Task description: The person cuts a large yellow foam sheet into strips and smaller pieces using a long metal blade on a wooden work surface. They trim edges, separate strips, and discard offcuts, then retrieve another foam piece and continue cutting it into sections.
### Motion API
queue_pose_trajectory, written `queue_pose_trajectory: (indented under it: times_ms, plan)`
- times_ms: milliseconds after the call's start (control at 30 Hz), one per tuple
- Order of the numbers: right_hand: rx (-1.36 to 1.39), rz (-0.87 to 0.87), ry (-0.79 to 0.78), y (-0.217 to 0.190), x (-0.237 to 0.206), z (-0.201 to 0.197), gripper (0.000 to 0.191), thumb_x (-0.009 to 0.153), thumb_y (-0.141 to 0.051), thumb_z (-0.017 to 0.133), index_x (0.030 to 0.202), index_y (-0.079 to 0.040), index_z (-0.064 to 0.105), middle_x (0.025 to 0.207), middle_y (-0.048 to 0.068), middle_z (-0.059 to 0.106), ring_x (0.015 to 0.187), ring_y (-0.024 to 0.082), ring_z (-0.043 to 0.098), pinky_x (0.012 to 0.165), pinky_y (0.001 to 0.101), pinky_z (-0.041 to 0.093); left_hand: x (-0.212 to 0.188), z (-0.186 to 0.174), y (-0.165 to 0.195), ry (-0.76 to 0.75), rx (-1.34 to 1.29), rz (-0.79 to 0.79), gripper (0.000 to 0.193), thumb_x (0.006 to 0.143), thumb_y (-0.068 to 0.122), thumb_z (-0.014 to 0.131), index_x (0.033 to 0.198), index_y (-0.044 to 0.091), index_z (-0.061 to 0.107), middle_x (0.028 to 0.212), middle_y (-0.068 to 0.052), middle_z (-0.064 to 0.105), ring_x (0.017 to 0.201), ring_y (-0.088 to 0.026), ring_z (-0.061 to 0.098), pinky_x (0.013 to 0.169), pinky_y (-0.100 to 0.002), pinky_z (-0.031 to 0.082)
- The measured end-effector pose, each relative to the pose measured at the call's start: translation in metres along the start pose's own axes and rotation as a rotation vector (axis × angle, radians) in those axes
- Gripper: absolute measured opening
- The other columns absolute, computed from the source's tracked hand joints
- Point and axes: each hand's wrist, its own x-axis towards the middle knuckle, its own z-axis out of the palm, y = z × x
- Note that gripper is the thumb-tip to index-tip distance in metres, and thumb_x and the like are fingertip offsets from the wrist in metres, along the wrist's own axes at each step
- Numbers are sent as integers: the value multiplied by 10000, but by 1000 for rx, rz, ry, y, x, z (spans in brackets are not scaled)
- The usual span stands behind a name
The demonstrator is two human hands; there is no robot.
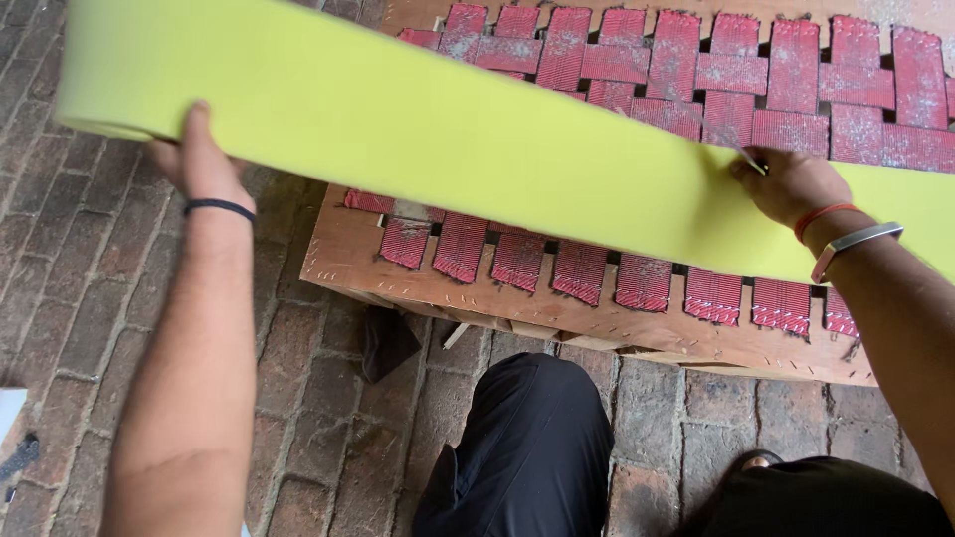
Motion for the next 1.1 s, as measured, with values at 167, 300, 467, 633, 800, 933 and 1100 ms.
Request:
queue_pose_trajectory:
  times_ms: [167,300,467,633,800,933,1100]
  plan:
    - [-89,37,-8,-22,-6,15,662,1044,-517,527,1643,-261,408,1045,237,741,885,465,715,736,561,561,-12,-5,-40,79,45,-113,650,978,151,627,1473,71,214,1502,-222,453,1374,-338,567,1043,-496,552]
    - [145,-51,11,-71,-13,29,756,955,-491,659,1579,-148,406,971,255,746,901,437,706,790,517,551,4,-1,-46,79,-33,-75,639,968,166,659,1447,41,255,1468,-222,482,1328,-339,604,1016,-509,589]
    - [459,-246,-44,-180,-13,46,676,925,-360,704,1518,-136,470,1007,180,748,932,319,728,810,433,565,8,-9,-54,125,132,-29,593,941,163,709,1388,-19,364,1379,-230,585,1256,-349,655,998,-521,634]
    - [760,-99,-183,-299,-22,52,616,910,-373,710,1435,-114,517,1174,191,712,1049,259,691,907,383,541,-3,-19,-69,157,253,-260,604,937,227,705,1410,-17,421,1335,-196,624,1207,-332,710,953,-433,617]
    - [810,139,-78,-341,-39,54,450,986,-408,490,1285,-114,654,1122,197,710,1001,332,670,932,430,500,1,-26,-67,202,514,-216,753,800,224,780,1422,-24,437,1402,-278,549,1237,-378,626,960,-500,562]
    - [873,215,-17,-345,-42,52,407,980,-343,469,1171,-86,719,1031,179,735,941,307,679,885,415,510,1,-6,-61,-27,1049,188,804,839,68,724,1553,100,356,1653,-252,215,1426,-490,207,1091,-581,376]
    - [1127,301,-196,-350,-45,44,320,995,-223,593,1221,-10,671,942,205,717,766,235,667,688,383,540,4,37,-72,-927,1389,472,560,1044,516,449,1568,370,317,1693,-88,132,1556,-333,118,1234,-578,48]
